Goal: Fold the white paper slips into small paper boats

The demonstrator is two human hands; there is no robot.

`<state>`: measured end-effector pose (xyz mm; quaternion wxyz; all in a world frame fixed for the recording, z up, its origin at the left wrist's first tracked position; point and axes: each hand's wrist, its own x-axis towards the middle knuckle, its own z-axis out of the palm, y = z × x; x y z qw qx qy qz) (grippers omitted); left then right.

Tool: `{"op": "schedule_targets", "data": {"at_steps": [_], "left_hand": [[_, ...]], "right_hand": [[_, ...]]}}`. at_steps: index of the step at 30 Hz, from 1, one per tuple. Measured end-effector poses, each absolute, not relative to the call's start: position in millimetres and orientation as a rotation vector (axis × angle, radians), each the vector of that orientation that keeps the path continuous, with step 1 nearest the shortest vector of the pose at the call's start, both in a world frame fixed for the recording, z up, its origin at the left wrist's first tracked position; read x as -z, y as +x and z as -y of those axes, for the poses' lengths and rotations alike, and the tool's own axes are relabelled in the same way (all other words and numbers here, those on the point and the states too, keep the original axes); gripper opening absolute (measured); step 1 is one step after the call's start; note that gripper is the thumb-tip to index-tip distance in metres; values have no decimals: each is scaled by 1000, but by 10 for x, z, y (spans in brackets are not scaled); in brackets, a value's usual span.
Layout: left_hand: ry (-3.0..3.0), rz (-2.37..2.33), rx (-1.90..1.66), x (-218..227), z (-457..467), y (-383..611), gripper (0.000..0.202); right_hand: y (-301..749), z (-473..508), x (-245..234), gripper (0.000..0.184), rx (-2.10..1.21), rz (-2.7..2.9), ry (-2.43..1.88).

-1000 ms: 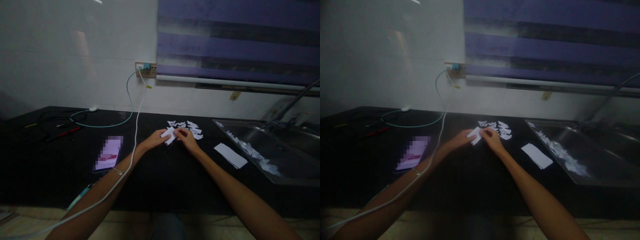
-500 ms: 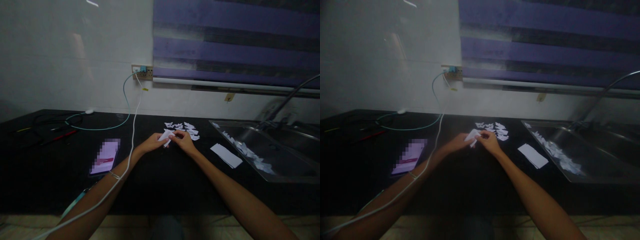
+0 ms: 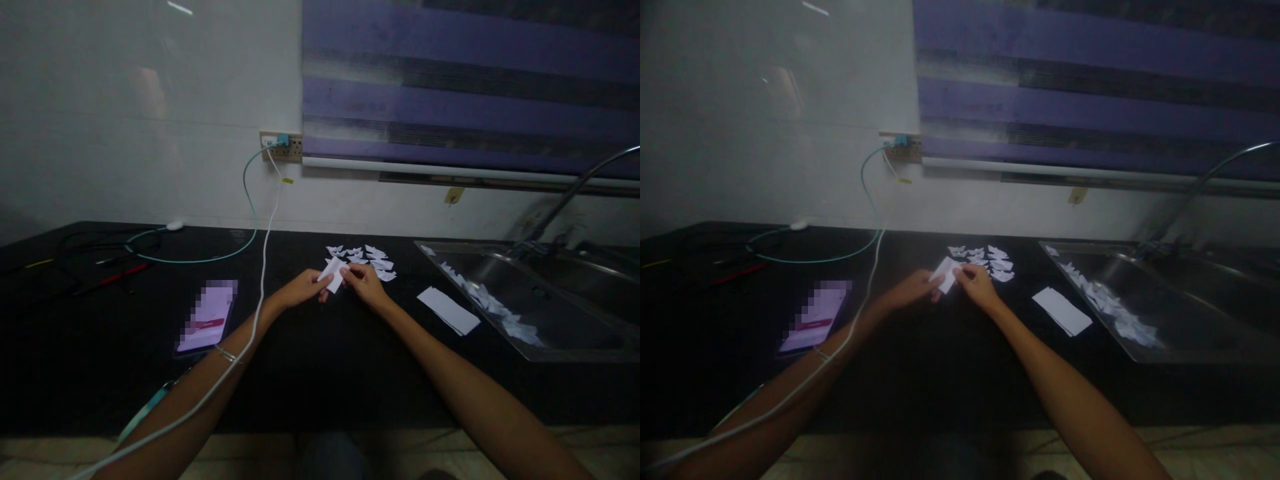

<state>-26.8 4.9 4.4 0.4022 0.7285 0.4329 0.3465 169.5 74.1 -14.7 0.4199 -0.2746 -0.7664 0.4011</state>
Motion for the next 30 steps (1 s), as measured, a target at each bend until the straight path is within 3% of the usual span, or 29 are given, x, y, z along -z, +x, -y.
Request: {"op": "schedule_targets", "data": {"at_steps": [5,9,30], "left_hand": [[1937,-1062,-802,-12,-88,-298,73],[1886,-1087,-879,12,-113,-281,72],[1743,-1224,-990,76,-122,-281,69]], "right_hand": [[1666,-725,164,41,-1104,1814,-709],[1600,-686,217,43,-1228,1762,-696],[1632,-651,215,53,-1170,2068,-695]]}}
